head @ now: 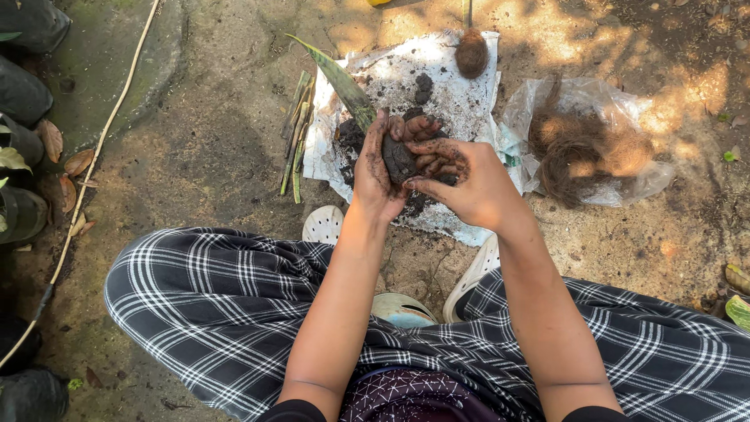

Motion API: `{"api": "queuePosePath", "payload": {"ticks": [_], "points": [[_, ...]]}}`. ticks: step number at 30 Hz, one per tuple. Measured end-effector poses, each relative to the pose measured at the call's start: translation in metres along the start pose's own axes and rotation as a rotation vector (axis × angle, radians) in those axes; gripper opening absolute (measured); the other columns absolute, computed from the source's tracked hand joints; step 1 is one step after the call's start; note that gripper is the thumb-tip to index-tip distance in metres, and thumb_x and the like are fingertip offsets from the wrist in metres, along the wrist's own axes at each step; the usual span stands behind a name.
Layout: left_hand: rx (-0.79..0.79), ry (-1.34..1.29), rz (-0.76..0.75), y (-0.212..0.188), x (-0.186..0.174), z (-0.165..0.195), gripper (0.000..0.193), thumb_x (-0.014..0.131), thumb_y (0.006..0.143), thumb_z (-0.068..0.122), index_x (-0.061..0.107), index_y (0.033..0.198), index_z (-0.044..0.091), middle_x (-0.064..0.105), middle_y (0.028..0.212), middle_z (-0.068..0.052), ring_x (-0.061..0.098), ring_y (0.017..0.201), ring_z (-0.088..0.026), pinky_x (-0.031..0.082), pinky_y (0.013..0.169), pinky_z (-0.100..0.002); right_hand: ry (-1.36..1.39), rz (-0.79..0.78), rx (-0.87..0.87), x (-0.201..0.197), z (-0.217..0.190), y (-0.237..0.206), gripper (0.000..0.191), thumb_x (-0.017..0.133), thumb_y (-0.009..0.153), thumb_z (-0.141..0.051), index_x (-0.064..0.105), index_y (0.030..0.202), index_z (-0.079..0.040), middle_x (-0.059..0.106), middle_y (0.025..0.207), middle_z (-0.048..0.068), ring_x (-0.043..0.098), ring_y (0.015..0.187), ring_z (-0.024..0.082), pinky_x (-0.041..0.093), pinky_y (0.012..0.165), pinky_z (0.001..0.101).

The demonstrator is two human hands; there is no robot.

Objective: The person wraps a plant cutting with soil using their hands. They repeatedly pick up soil and press it around the base of the cutting, shaping it into a compact ball.

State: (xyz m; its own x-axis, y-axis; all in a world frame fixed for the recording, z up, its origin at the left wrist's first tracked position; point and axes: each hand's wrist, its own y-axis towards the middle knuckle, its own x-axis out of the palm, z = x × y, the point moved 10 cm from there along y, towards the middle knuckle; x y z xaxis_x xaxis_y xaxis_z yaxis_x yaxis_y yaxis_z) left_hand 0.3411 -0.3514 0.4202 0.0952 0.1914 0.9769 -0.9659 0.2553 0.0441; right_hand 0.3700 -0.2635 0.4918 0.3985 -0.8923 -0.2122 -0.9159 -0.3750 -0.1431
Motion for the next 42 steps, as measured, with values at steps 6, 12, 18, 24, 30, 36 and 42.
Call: {"api": "queuePosePath", "payload": {"ticks": [6,12,18,24,30,36,42], "points": [[0.072,0.180,0.208,-0.004,-0.004,0.014,0.047,0.041,0.109,0.054,0.060,0.109,0.010,0.068,0.103,-0.017,0.068,0.097,-0.031,0.059,0.087,-0.046,-0.155,0.069,-0.123,-0.004,-0.016,0.000,0.043,0.083,0.083,-0.005,0.071,0.124,0.000,0.077,0.114,0.010,0.072,0.102,0.013,0.059,0.091,0.0292],[0.164,0.154,0.306,-0.008,-0.001,0.022,0.040,0.049,0.111,0.046,0.053,0.097,0.009,0.058,0.080,-0.007,0.070,0.097,-0.033,0.061,0.089,-0.051,-0.485,0.068,-0.333,0.002,-0.046,-0.006,0.046,0.088,0.075,-0.010,0.073,0.118,-0.003,0.076,0.112,0.017,0.074,0.098,0.025,0.056,0.088,0.0347],[0.099,0.074,0.165,0.024,0.015,-0.001,0.044,0.043,0.111,0.047,0.048,0.090,0.009,0.048,0.074,-0.004,0.069,0.096,-0.031,0.060,0.099,-0.055,-0.361,0.070,-0.278,-0.034,-0.035,0.009,0.040,0.086,0.078,-0.010,0.076,0.117,-0.004,0.078,0.112,0.014,0.076,0.101,0.019,0.057,0.089,0.0314],[0.076,0.131,0.247,0.066,-0.002,-0.026,0.043,0.042,0.110,0.047,0.046,0.088,0.010,0.047,0.075,-0.004,0.068,0.094,-0.030,0.057,0.099,-0.055,-0.297,0.124,-0.194,-0.080,0.010,0.037,0.039,0.088,0.077,-0.009,0.077,0.113,-0.002,0.080,0.107,0.012,0.075,0.096,0.015,0.057,0.088,0.0293],[0.103,0.060,0.280,0.106,-0.029,-0.054,0.041,0.046,0.104,0.048,0.045,0.080,0.015,0.046,0.069,-0.002,0.060,0.072,-0.020,0.063,0.091,-0.043,0.106,0.055,0.025,-0.141,0.071,0.059,0.038,0.078,0.087,-0.011,0.072,0.122,0.000,0.078,0.107,0.011,0.076,0.094,0.018,0.063,0.090,0.0323],[0.045,-0.011,0.258,0.127,-0.051,-0.087,0.038,0.052,0.107,0.046,0.045,0.084,0.016,0.038,0.069,0.003,0.039,0.062,-0.012,0.035,0.054,-0.028,0.056,0.071,-0.022,-0.182,0.084,0.056,0.042,0.076,0.092,-0.011,0.066,0.131,0.001,0.074,0.117,0.011,0.073,0.103,0.018,0.062,0.095,0.0340],[-0.035,0.113,0.262,0.144,-0.052,-0.127,0.040,0.053,0.106,0.048,0.042,0.083,0.017,0.037,0.066,0.004,0.038,0.055,-0.011,0.031,0.045,-0.026,-0.111,-0.001,-0.079,-0.188,0.090,0.060,0.054,0.080,0.084,-0.012,0.063,0.135,-0.005,0.070,0.126,0.006,0.067,0.106,0.017,0.057,0.095,0.0345]]}}
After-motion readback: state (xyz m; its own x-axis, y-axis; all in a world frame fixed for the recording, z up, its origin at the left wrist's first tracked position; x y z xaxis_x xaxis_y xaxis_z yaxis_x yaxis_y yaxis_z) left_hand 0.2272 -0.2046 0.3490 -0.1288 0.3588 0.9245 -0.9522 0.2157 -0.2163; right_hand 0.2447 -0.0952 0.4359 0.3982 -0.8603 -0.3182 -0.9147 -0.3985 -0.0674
